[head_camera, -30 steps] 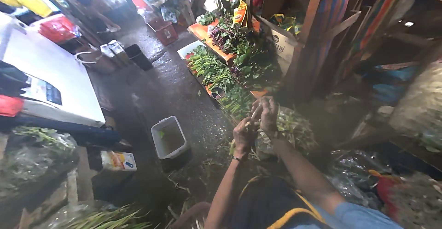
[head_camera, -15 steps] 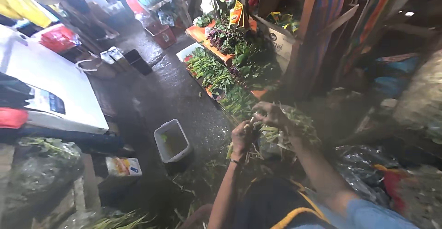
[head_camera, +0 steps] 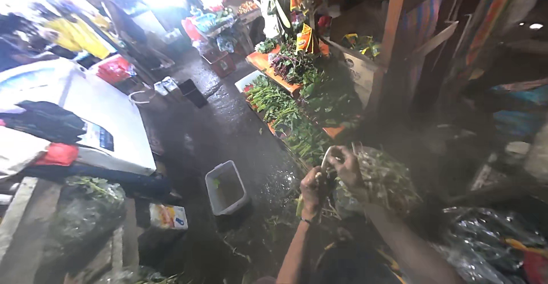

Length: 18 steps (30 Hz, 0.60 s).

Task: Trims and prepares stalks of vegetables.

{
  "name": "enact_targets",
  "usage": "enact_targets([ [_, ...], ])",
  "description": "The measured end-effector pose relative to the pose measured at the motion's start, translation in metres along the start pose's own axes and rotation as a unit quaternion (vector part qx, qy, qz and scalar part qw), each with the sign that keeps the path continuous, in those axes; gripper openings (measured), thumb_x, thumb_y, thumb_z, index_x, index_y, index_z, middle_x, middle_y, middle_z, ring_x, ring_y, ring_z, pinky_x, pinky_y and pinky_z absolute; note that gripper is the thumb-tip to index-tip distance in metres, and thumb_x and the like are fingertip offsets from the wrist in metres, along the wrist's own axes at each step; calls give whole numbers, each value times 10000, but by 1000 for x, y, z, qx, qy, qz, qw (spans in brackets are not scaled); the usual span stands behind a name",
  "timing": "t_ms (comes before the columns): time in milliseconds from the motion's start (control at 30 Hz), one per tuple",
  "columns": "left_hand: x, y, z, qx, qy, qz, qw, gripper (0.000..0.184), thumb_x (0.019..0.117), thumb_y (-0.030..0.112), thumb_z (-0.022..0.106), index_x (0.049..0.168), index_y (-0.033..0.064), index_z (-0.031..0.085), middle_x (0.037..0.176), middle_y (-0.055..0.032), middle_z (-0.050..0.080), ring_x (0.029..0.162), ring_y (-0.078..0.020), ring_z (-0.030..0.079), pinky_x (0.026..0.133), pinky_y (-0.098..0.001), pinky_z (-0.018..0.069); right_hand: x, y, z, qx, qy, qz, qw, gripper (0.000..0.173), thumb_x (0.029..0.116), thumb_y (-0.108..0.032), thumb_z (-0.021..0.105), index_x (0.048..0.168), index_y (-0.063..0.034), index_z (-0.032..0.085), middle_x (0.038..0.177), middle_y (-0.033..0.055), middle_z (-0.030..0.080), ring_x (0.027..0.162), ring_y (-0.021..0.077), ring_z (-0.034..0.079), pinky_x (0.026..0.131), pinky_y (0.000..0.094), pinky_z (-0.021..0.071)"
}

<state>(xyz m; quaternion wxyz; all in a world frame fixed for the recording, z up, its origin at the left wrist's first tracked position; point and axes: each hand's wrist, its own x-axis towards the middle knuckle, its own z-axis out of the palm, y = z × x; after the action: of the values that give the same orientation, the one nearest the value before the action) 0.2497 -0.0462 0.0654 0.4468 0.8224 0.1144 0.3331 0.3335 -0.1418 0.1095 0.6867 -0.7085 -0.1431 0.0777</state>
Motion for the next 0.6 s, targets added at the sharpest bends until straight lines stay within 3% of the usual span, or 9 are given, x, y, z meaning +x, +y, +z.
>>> enact_targets([
  [167, -2, 4, 2, 34, 3, 11, 999, 203, 904, 76, 656, 1026, -54, 752, 880, -162, 754, 757, -254, 735, 735, -449, 602, 1, 6, -4, -71, -2, -62, 996, 412, 934, -15, 597, 1332, 80, 557, 1122, 177, 688, 906, 172, 706, 792, 338, 604],
  [333, -1, 3, -2, 2, -35, -30, 999, 206, 924, 81, 643, 1057, -36, 748, 844, -139, 743, 715, -235, 706, 710, -462, 585, 4, 5, -9, -101, -3, -85, 991, 385, 863, 54, 535, 1234, 75, 636, 1080, 171, 711, 930, 179, 702, 833, 350, 581],
  [467, 6, 10, -11, -85, -51, -95, 991, 241, 907, 11, 637, 1122, -56, 723, 879, -102, 736, 746, -98, 669, 745, -300, 561, 6, -1, -10, 2, -58, -43, 997, 357, 942, 15, 477, 1274, 84, 590, 1101, 126, 700, 907, 119, 700, 793, 287, 598],
  [600, 9, 9, -11, -80, -45, -74, 993, 254, 854, -18, 667, 1096, -66, 726, 882, -114, 744, 762, -100, 689, 753, -286, 571, 7, -3, -5, 8, -59, -54, 997, 393, 914, -67, 638, 1268, 92, 576, 1040, 128, 698, 873, 111, 696, 793, 278, 601],
])
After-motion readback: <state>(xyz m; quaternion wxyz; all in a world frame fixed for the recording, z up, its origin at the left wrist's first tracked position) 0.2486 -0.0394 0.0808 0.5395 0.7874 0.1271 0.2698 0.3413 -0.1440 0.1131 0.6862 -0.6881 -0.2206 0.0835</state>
